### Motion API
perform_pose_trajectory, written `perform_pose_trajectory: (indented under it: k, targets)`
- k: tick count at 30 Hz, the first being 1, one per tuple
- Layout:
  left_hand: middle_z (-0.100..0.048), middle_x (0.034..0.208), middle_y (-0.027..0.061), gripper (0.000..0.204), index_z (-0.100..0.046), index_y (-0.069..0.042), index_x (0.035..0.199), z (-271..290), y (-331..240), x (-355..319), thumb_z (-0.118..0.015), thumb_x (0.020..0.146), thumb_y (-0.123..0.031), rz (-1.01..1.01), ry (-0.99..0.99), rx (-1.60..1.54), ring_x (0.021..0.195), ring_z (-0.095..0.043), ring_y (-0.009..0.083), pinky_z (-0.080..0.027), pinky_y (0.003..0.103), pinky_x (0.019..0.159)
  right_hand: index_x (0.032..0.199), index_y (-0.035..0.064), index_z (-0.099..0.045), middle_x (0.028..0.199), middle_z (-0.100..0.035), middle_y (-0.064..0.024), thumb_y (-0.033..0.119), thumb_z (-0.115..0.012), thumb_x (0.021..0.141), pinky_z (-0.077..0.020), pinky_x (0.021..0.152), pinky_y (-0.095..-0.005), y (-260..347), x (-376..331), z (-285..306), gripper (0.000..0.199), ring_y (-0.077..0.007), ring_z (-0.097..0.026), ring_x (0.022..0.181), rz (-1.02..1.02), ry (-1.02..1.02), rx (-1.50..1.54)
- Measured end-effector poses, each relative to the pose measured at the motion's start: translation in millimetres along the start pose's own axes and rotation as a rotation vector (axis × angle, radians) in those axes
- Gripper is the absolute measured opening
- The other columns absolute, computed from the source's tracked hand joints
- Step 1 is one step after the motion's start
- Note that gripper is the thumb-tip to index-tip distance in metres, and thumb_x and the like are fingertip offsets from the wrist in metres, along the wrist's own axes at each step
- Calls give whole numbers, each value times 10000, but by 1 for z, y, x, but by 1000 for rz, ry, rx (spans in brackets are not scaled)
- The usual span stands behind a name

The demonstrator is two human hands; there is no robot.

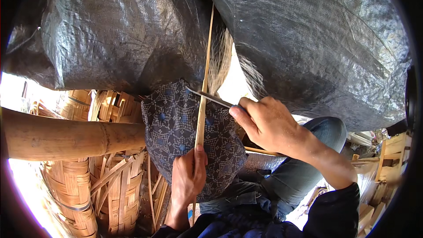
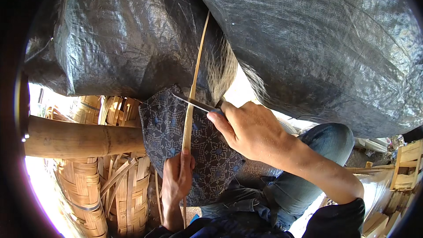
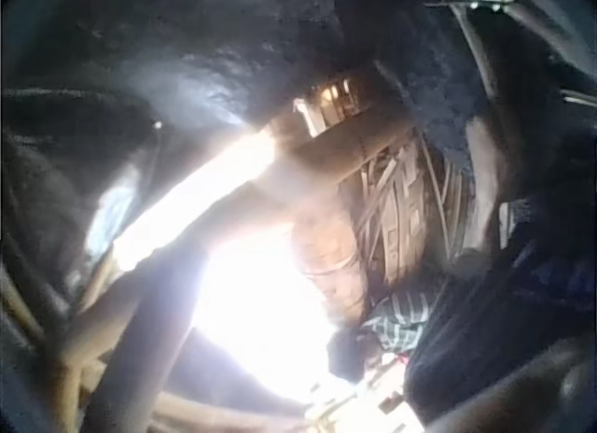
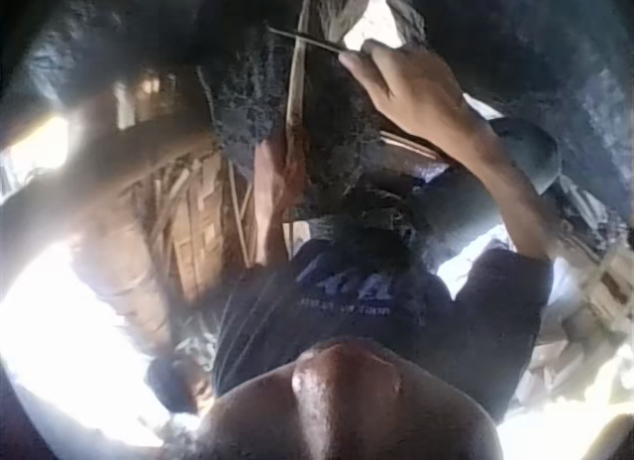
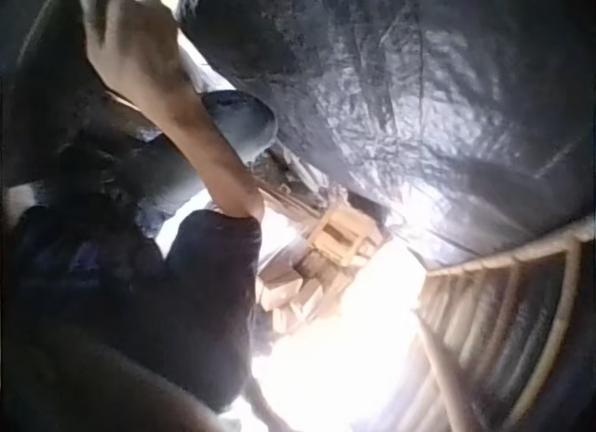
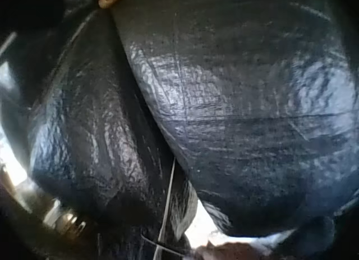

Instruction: The person scrapes and shaves a bamboo strip with a knife while holding and turning the strip over a cushion on their lap.

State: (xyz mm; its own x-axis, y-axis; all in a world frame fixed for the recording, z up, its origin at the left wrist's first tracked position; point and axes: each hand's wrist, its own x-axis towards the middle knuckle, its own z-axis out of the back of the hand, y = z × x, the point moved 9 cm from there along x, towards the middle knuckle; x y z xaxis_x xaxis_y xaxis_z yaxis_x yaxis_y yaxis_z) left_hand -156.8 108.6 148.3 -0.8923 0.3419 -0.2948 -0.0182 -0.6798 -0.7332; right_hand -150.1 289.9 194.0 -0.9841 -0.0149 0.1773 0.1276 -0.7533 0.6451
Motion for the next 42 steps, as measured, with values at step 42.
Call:
perform_pose_trajectory:
  k: [42]
  targets:
    - [-468, 513, 21, 383, -550, 8, 889, -15, 20, -11, -347, 1016, -291, 47, 242, -283, 438, -426, 80, -321, 261, 436, 856, 31, -593, 569, -462, -10, 410, -571, 912, -373, 497, -307, -64, 47, -80, 383, -106, -462, 526, -443, -28, 815]
